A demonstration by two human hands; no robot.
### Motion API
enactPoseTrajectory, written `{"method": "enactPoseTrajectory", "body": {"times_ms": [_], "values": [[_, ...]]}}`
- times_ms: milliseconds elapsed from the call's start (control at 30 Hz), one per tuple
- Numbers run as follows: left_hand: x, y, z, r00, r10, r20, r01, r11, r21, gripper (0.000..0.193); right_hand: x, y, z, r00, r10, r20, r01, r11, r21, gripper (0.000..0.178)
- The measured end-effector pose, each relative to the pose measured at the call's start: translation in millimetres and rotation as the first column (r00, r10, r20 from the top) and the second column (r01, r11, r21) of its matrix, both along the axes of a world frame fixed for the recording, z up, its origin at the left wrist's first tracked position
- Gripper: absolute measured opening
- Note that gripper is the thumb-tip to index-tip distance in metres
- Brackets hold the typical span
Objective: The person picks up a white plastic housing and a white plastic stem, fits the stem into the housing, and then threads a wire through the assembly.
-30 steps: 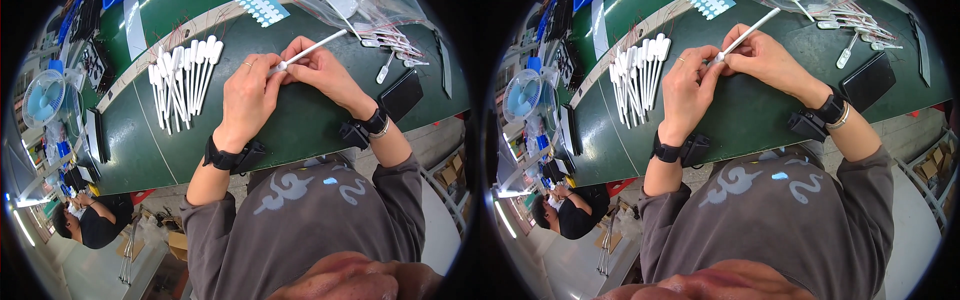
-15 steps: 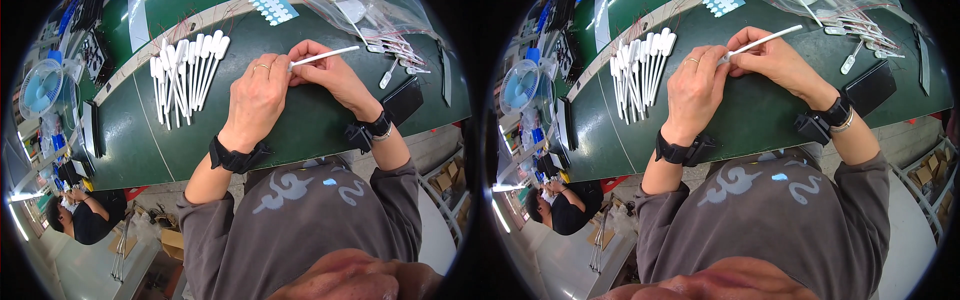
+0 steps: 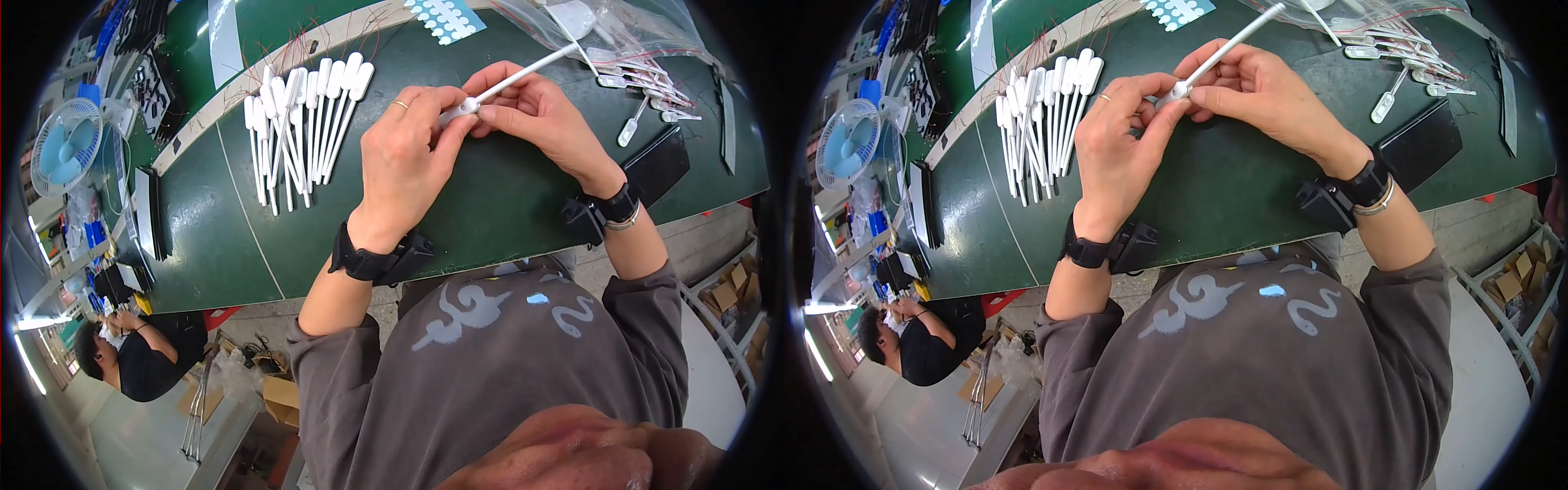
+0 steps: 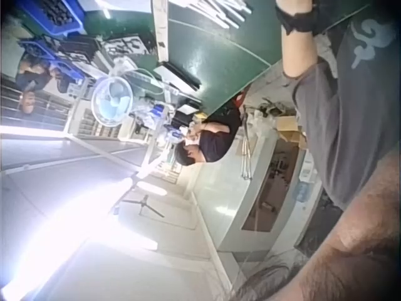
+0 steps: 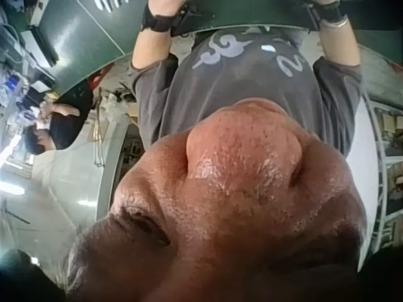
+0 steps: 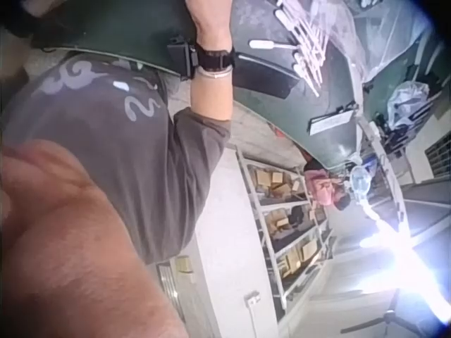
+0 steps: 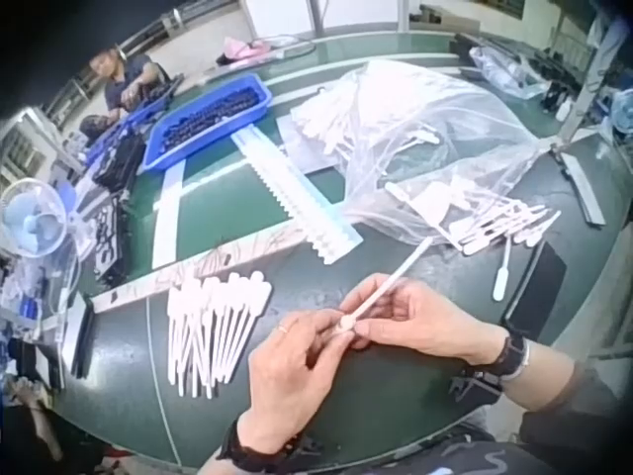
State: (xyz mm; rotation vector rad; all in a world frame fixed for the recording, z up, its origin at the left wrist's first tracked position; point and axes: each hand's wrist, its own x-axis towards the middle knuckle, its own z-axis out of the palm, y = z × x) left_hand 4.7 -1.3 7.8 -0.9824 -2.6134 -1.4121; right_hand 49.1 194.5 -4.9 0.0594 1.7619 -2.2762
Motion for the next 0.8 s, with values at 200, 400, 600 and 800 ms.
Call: {"method": "enactPoseTrajectory", "body": {"times_ms": [200, 400, 600, 800], "values": [[-0.9, -0.1, -7.3, 0.994, 0.008, 0.104, -0.013, 0.999, 0.044, 0.016, 1.5, -4.2, -7.2, 0.999, -0.025, -0.048, 0.029, 0.996, 0.08, 0.024], [-2.1, 1.4, -12.1, 0.986, -0.027, 0.163, 0.028, 1.0, -0.004, 0.015, 2.5, -6.1, -17.8, 0.997, -0.037, -0.062, 0.048, 0.981, 0.188, 0.012], [-3.7, 2.0, -12.9, 0.968, -0.062, 0.243, 0.062, 0.998, 0.005, 0.013, 2.0, -9.3, -12.8, 0.995, -0.061, -0.075, 0.076, 0.973, 0.218, 0.008], [-4.4, 1.1, -9.8, 0.992, -0.111, 0.057, 0.116, 0.989, -0.097, 0.013, 2.3, -9.5, -12.8, 0.997, -0.053, -0.049, 0.061, 0.977, 0.205, 0.008]]}}
